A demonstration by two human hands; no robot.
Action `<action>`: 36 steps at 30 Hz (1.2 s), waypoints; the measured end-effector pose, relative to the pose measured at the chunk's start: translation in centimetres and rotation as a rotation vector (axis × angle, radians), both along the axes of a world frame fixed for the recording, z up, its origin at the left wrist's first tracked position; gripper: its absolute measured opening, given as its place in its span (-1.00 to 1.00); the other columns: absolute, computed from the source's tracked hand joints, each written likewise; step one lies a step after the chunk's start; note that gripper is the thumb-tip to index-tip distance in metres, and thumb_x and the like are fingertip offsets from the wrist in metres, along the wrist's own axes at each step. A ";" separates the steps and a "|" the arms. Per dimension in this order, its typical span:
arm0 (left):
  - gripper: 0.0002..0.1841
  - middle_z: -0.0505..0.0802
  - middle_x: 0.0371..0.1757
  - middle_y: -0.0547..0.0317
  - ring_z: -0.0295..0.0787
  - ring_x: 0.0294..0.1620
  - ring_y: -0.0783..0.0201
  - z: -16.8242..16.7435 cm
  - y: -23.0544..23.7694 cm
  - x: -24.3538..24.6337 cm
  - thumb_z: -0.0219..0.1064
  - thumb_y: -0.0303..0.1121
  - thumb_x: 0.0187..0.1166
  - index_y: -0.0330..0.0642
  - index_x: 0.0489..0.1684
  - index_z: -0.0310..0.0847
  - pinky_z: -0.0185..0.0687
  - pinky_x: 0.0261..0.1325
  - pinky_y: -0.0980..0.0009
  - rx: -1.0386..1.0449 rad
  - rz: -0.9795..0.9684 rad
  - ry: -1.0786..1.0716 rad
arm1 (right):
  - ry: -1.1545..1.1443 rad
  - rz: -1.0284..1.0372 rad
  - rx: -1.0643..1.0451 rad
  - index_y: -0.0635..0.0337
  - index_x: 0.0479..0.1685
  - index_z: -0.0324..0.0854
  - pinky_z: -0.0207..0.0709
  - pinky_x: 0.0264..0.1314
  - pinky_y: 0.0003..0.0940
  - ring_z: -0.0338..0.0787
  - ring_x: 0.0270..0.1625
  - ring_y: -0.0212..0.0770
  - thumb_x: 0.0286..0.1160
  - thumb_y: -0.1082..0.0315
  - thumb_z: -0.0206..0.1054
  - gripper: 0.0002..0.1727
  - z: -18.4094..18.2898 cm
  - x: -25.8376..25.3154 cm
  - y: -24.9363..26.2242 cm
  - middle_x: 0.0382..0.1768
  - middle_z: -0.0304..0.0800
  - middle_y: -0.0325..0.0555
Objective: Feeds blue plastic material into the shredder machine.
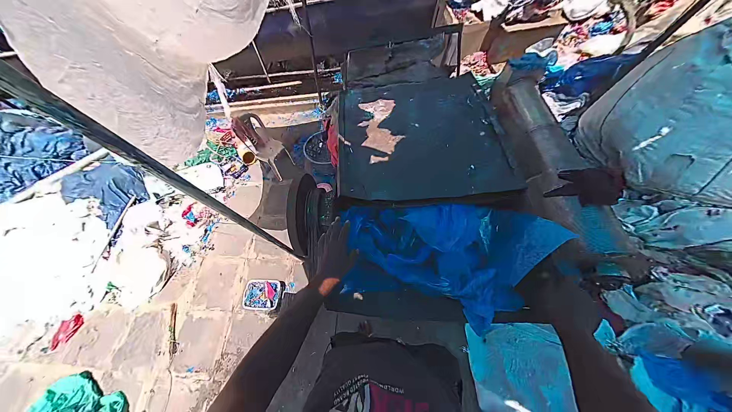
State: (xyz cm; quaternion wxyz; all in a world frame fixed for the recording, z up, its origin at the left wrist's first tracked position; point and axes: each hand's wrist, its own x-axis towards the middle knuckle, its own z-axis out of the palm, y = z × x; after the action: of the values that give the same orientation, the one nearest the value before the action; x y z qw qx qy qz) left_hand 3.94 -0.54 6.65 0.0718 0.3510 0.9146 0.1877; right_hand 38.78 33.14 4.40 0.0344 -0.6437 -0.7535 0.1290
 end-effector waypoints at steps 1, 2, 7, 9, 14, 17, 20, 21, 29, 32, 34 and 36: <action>-0.20 0.14 0.92 0.07 -0.02 0.92 0.06 -0.6 0.1 -0.5 0.33 0.00 0.59 0.08 0.87 0.14 -0.07 0.85 -0.12 -0.012 -0.035 -0.006 | -0.008 -0.050 0.041 0.37 0.60 0.40 0.45 0.37 0.47 0.71 0.37 0.45 0.85 -0.07 -0.11 -0.31 -0.3 0.1 -0.8 0.29 0.72 0.45; -0.22 0.13 0.93 0.07 -0.05 0.93 0.04 -1.0 0.2 -0.8 0.34 -0.02 0.61 0.06 0.87 0.15 -0.08 0.83 -0.18 -0.018 -0.073 -0.023 | -0.027 -0.094 0.055 0.29 0.58 0.45 0.49 0.38 0.37 0.75 0.37 0.34 0.83 -0.07 -0.09 -0.34 0.1 0.2 -1.9 0.30 0.76 0.33; -0.24 0.23 0.89 0.07 0.06 0.89 -0.03 -3.1 1.7 -0.5 0.36 -0.03 0.58 0.02 0.82 0.25 -0.18 0.72 -0.45 -0.071 -0.155 0.064 | -0.028 -0.086 0.061 0.34 0.68 0.34 0.44 0.45 0.39 0.65 0.48 0.37 0.87 0.08 -0.12 -0.38 -0.1 0.1 -2.2 0.45 0.62 0.41; -0.27 0.39 0.81 0.03 0.25 0.81 -0.07 -5.0 1.2 -0.1 0.32 0.03 0.57 -0.05 0.75 0.37 -0.17 0.70 -0.45 -0.044 -0.188 0.173 | -0.083 -0.078 0.034 0.37 0.71 0.29 0.42 0.49 0.36 0.62 0.51 0.36 0.88 0.07 -0.14 -0.36 -0.4 0.2 -2.1 0.49 0.58 0.42; -0.42 0.48 0.75 0.01 0.42 0.69 -0.12 -5.9 1.1 -0.1 0.28 -0.08 0.60 0.04 0.66 0.49 0.02 0.64 -0.43 0.006 -0.185 0.139 | -0.099 -0.127 0.070 0.24 0.63 0.40 0.53 0.19 0.50 0.75 0.31 0.42 0.87 0.04 -0.11 -0.42 -0.5 -0.3 -1.8 0.34 0.70 0.38; -0.46 0.55 0.70 0.07 0.51 0.63 -0.09 -5.5 1.4 -0.1 0.32 -0.09 0.56 0.10 0.58 0.58 0.07 0.62 -0.40 -0.001 -0.165 0.111 | -0.090 -0.132 0.067 0.14 0.63 0.44 0.54 0.20 0.47 0.76 0.31 0.37 0.87 0.06 -0.09 -0.46 0.0 -0.5 -2.3 0.34 0.73 0.31; -0.43 0.46 0.78 0.10 0.35 0.72 -0.17 -3.9 1.8 0.1 0.32 -0.07 0.60 0.17 0.66 0.50 -0.27 0.72 -0.44 -0.135 -0.147 0.016 | -0.066 -0.092 0.105 0.19 0.63 0.45 0.52 0.25 0.46 0.76 0.34 0.36 0.87 0.08 -0.09 -0.45 0.4 -0.5 -2.8 0.35 0.73 0.32; -0.41 0.40 0.81 0.09 0.25 0.79 -0.19 -3.0 2.0 0.2 0.31 -0.07 0.62 0.19 0.71 0.45 -0.40 0.75 -0.44 -0.189 -0.135 -0.039 | -0.057 -0.091 0.109 0.23 0.60 0.47 0.51 0.25 0.47 0.76 0.33 0.37 0.87 0.09 -0.09 -0.45 0.5 -0.6 -2.9 0.34 0.73 0.34; -0.14 0.09 0.86 -0.44 -0.31 0.94 -0.30 -4.7 4.5 1.3 0.37 -0.25 0.53 -0.41 0.84 0.04 -0.70 0.80 -0.45 -0.337 -0.205 -0.106 | -0.098 -0.134 0.086 0.30 0.54 0.48 0.52 0.31 0.42 0.75 0.35 0.35 0.88 0.06 -0.10 -0.43 0.5 -0.8 -3.1 0.31 0.74 0.36; 0.08 -0.03 0.87 -0.50 -0.34 0.92 -0.37 -5.5 5.9 0.2 0.53 -0.16 0.42 -0.30 0.91 -0.18 -0.64 0.74 -0.53 -0.353 -0.198 -0.238 | -0.083 -0.123 0.069 0.34 0.61 0.40 0.45 0.40 0.41 0.68 0.43 0.37 0.91 0.05 -0.14 -0.40 0.1 -0.6 -2.5 0.38 0.67 0.41; 0.13 -0.08 0.87 -0.51 -0.35 0.91 -0.43 -6.1 6.1 -0.8 0.58 -0.17 0.38 -0.22 0.93 -0.20 -0.58 0.72 -0.58 -0.322 -0.172 -0.308 | -0.136 -0.088 0.078 0.34 0.61 0.39 0.51 0.36 0.39 0.72 0.40 0.35 0.91 0.03 -0.16 -0.39 -0.2 -0.1 -2.8 0.37 0.69 0.38; 0.08 0.00 0.84 -0.55 -0.25 0.87 -0.50 -6.0 6.0 -1.6 0.61 -0.21 0.34 -0.19 0.91 -0.06 -0.51 0.73 -0.56 -0.231 -0.138 -0.325 | -0.159 -0.073 0.080 0.32 0.64 0.36 0.53 0.32 0.41 0.73 0.38 0.37 0.90 0.03 -0.15 -0.38 -0.9 0.5 -2.6 0.36 0.70 0.38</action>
State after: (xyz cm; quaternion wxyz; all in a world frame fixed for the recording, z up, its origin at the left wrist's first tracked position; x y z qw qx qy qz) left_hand 2.38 5.46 0.68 0.2707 0.3672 0.8803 0.1304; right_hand 39.31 30.58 3.52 0.0047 -0.6770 -0.7346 0.0460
